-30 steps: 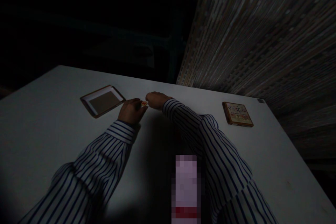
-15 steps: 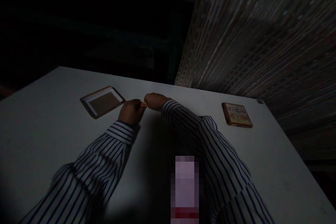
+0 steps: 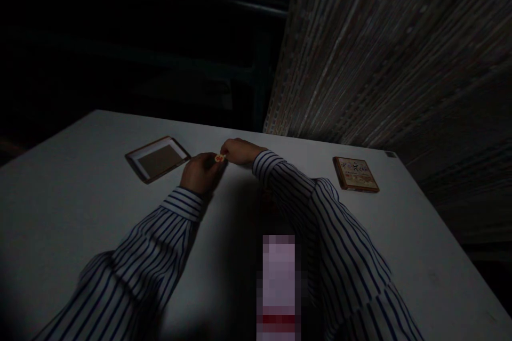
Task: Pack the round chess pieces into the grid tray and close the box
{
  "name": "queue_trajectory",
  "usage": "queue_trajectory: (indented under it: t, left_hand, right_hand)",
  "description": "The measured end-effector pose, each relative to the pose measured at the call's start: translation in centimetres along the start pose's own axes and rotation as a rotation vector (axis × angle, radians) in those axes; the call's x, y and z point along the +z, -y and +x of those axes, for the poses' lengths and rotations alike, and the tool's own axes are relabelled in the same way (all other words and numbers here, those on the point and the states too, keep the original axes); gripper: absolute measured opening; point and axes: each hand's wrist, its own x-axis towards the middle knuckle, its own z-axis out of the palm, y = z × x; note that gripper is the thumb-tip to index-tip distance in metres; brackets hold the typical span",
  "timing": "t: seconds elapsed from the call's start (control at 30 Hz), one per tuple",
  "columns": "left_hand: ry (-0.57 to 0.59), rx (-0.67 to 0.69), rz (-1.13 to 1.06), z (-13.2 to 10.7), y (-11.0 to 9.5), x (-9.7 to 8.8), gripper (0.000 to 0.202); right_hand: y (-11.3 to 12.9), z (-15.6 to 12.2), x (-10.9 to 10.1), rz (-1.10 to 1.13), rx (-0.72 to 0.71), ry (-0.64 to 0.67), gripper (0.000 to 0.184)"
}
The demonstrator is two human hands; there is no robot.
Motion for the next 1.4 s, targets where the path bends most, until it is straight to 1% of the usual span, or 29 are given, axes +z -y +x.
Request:
queue_trajectory:
  t: [0.3,0.43,0.77,0.93,1.1,1.4]
  left_hand:
    - [0.001,-0.022,-0.205,-0.5,-2.5,-0.7,0.033]
    - [-0.001,-0.026,-0.283,-0.7,-3.5,-0.5,0.031]
    - [-0.012,0.006,-0.451,-1.1,-6.2,0.0,0.029]
    - [-0.008,0.007,-0.519,-1.5,-7.5,0.2,0.029]
    - [0.021,0.042,-0.595,-1.9,-8.5,0.6,0.030]
    - [0.069,0.064,-0.620,-2.1,-10.3,1.6,0.026]
  right_hand:
    - [0.2,-3.2,-1.6,0.059,-0.008,-0.080,0.032]
    - [0.0,-4.6,-1.9,0.076,-0.020,-0.111,0.031]
    - [-0.4,-8.2,-2.2,0.143,0.009,-0.227,0.028]
    - [-0.5,-10.1,-2.1,0.224,0.026,-0.276,0.027]
    - [-0.6,-11.9,-1.8,0.285,0.049,-0.334,0.027]
    - [-1.9,-13.9,-0.6,0.478,0.169,-0.421,0.023]
